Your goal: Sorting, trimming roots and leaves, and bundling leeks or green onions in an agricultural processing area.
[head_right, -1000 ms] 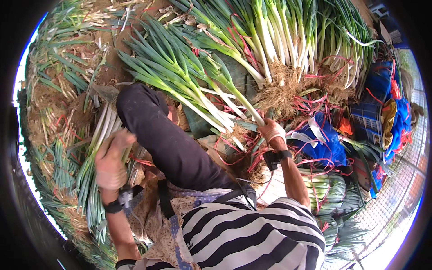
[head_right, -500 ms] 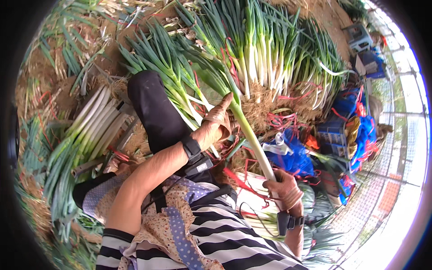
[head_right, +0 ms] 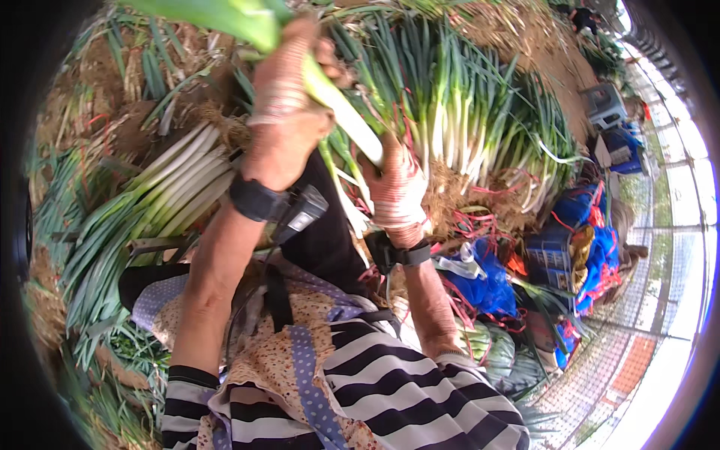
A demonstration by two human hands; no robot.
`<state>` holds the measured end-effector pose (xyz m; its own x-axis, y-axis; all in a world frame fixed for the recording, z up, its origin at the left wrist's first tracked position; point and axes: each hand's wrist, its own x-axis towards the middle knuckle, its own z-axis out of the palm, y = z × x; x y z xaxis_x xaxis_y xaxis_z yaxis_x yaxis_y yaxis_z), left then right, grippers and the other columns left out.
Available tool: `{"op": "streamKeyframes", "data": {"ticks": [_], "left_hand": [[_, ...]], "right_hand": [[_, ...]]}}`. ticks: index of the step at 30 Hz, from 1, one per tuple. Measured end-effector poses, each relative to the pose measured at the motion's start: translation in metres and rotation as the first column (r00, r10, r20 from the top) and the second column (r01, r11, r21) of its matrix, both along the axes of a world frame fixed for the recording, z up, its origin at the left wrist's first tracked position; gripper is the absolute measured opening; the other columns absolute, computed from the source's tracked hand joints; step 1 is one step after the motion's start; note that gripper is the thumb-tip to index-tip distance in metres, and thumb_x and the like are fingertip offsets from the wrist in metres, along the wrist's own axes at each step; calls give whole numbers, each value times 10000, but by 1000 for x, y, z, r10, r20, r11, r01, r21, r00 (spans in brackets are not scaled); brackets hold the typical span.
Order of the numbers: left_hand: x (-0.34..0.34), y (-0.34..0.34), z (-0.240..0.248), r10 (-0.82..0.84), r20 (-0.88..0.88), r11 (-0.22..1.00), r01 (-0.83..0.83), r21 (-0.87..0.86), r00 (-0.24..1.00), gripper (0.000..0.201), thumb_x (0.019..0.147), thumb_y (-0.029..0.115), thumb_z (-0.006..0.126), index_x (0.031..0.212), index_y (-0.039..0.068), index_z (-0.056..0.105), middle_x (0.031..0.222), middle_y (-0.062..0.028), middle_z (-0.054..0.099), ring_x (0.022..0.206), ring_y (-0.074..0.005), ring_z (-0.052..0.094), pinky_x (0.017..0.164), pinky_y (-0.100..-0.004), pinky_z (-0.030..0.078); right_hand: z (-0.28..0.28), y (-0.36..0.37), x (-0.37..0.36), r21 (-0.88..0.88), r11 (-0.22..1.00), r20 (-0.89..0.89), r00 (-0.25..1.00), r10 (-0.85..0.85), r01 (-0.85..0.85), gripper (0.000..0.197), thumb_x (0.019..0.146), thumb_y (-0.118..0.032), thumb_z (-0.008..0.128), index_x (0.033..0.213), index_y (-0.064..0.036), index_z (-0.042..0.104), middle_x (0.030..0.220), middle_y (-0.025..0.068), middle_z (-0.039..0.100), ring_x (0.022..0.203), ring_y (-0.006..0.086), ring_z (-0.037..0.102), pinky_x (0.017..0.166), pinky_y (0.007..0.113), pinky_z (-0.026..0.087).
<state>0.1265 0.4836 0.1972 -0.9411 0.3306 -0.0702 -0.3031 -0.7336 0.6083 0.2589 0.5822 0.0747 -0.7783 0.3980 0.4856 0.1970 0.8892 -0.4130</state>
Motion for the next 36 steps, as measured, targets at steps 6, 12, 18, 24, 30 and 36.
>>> {"op": "streamKeyframes", "data": {"ticks": [6, 12, 18, 24, 30, 36], "left_hand": [[-101, -171, 24, 331, -207, 944, -323, 70, 921, 314, 798, 322, 693, 905, 95, 505, 652, -13, 498, 531, -115, 409, 523, -269, 349], [-128, -327, 31, 548, -226, 836, -534, 123, 805, 250, 892, 317, 542, 808, 106, 437, 637, -14, 419, 577, -139, 392, 568, -300, 333], [-118, -384, 28, 810, -158, 581, -810, 81, 565, 335, 944, 343, 454, 770, 57, 435, 635, -43, 413, 588, -177, 391, 598, -335, 369], [-123, -438, -3, 860, -57, 511, -857, 66, 508, 278, 884, 364, 580, 852, 112, 468, 663, -21, 486, 594, -169, 470, 681, -391, 485], [-138, -471, -52, 880, -78, 458, -881, -123, 468, 342, 882, 395, 573, 829, 65, 499, 705, -92, 537, 753, -277, 542, 772, -421, 457], [-155, -517, -127, 806, 155, 565, -664, -490, 571, 322, 821, 333, 676, 1001, 91, 564, 816, -84, 590, 693, -230, 586, 710, -410, 505]], "right_hand": [[-182, 71, 170, -165, 914, 891, 454, -23, 371, 353, 829, -191, 511, 1161, -72, 506, 1061, 193, 599, 974, 361, 580, 769, 430, 480], [-151, 130, 230, 71, 959, 881, 434, -189, 275, 717, 685, -377, 693, 1325, -170, 444, 1252, 167, 522, 1122, 321, 535, 906, 424, 459], [43, -7, -81, -13, 947, -90, 944, 319, -321, 527, 729, -65, 704, 1219, -26, 517, 1138, 179, 563, 1010, 369, 551, 851, 393, 459], [53, -182, -266, 450, 542, 15, 613, 790, -710, 532, 730, -319, 695, 1182, -105, 514, 990, 94, 540, 947, 277, 527, 841, 416, 430], [-22, -254, -359, 350, 494, 166, 572, 803, -796, 386, 758, -310, 656, 1089, -152, 537, 905, 88, 582, 851, 288, 580, 720, 418, 474], [-97, -275, -413, 250, 436, 462, 503, 731, -864, 368, 777, -288, 634, 1099, -141, 534, 966, 116, 595, 941, 297, 578, 759, 428, 465]]}}
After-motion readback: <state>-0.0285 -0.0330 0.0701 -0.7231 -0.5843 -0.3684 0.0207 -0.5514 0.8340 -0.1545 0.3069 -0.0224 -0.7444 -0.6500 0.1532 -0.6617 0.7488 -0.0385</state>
